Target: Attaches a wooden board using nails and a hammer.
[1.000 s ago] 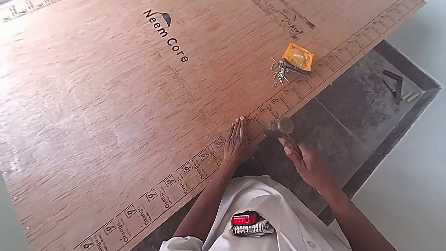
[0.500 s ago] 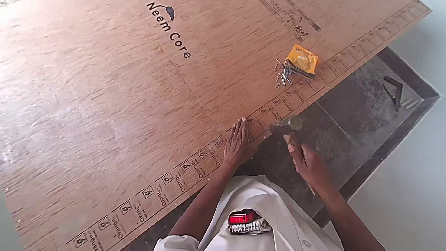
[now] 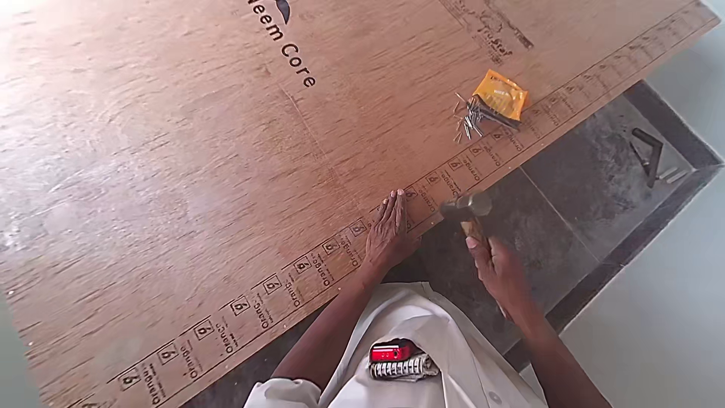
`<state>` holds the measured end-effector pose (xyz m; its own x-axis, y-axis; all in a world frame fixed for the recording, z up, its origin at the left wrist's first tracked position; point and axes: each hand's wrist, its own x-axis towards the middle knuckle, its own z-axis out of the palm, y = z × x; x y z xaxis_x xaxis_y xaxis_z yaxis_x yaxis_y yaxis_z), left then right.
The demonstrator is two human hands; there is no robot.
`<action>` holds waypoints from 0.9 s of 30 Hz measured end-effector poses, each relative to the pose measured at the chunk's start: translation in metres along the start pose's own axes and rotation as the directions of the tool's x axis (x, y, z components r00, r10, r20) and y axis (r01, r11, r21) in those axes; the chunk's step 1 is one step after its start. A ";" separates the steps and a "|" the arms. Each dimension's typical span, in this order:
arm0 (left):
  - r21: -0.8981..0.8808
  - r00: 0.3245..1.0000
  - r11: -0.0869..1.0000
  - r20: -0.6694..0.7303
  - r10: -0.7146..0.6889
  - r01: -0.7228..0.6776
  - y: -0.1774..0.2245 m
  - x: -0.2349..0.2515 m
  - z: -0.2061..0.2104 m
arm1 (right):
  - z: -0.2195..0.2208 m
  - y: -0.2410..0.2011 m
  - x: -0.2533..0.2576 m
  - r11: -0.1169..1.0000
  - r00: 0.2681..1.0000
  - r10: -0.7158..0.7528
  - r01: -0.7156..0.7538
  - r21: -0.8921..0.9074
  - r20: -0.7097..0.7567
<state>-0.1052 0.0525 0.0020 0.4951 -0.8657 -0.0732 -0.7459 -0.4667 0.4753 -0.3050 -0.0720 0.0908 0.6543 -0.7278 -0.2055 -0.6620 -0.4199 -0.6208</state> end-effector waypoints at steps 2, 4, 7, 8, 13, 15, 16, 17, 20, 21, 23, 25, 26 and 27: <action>0.006 0.999 1.000 -0.029 0.013 -0.013 -0.001 0.006 0.000 | -0.027 -0.021 -0.003 0.963 0.968 -0.161 0.196 0.182 -0.190; 0.009 0.999 1.000 -0.048 0.025 -0.024 0.000 0.004 0.000 | -0.053 -0.047 -0.012 0.825 0.866 -0.311 0.450 0.341 -0.390; -0.004 1.000 1.000 -0.020 0.003 -0.004 0.002 0.006 -0.003 | -0.046 -0.052 -0.013 0.654 0.755 -0.405 0.633 0.414 -0.515; -0.007 1.000 1.000 0.006 -0.016 0.016 0.002 0.005 -0.005 | -0.028 -0.034 -0.013 0.734 0.781 -0.396 0.585 0.344 -0.483; -0.019 0.999 0.999 0.027 -0.033 0.033 0.003 0.009 -0.005 | 0.020 0.009 0.007 0.978 0.996 0.011 0.009 -0.208 0.094; -0.009 0.999 0.999 0.024 -0.034 0.034 0.002 0.002 -0.003 | 0.005 -0.001 -0.002 0.991 0.999 -0.051 0.051 -0.126 0.003; -0.001 1.000 1.000 0.003 -0.026 0.026 0.002 0.001 -0.002 | -0.006 -0.009 -0.006 0.991 0.989 -0.123 0.118 -0.066 -0.082; 0.011 0.999 1.000 -0.037 -0.013 0.013 0.000 0.009 -0.003 | -0.020 -0.020 -0.002 0.978 0.965 -0.202 0.208 0.018 -0.169; 0.006 1.000 1.000 -0.013 -0.017 0.017 0.004 0.006 -0.004 | -0.044 -0.049 -0.012 0.826 0.839 -0.356 0.488 0.282 -0.411; 0.001 1.000 1.000 -0.019 -0.013 0.013 0.003 0.006 -0.005 | -0.039 -0.050 -0.010 0.760 0.797 -0.388 0.561 0.328 -0.463; -0.002 0.998 1.000 -0.056 0.006 -0.006 0.001 0.005 -0.002 | -0.010 -0.022 -0.006 0.788 0.792 -0.405 0.555 0.264 -0.456; -0.005 0.999 1.000 -0.054 0.001 -0.001 0.000 0.005 -0.001 | 0.015 0.009 -0.003 0.949 0.926 -0.315 0.311 -0.049 -0.207; -0.004 0.999 1.000 -0.041 -0.002 0.002 0.000 0.005 -0.001 | 0.021 0.014 -0.002 0.974 0.982 -0.183 0.176 -0.146 -0.041; -0.002 0.999 1.000 -0.036 0.008 -0.008 -0.001 0.001 0.000 | 0.026 0.015 -0.007 0.977 0.995 -0.098 0.101 -0.189 0.021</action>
<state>-0.1043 0.0519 0.0017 0.5049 -0.8624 -0.0378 -0.7488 -0.4593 0.4779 -0.3099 -0.0593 0.0635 0.7238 -0.6714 -0.1592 -0.6499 -0.5859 -0.4841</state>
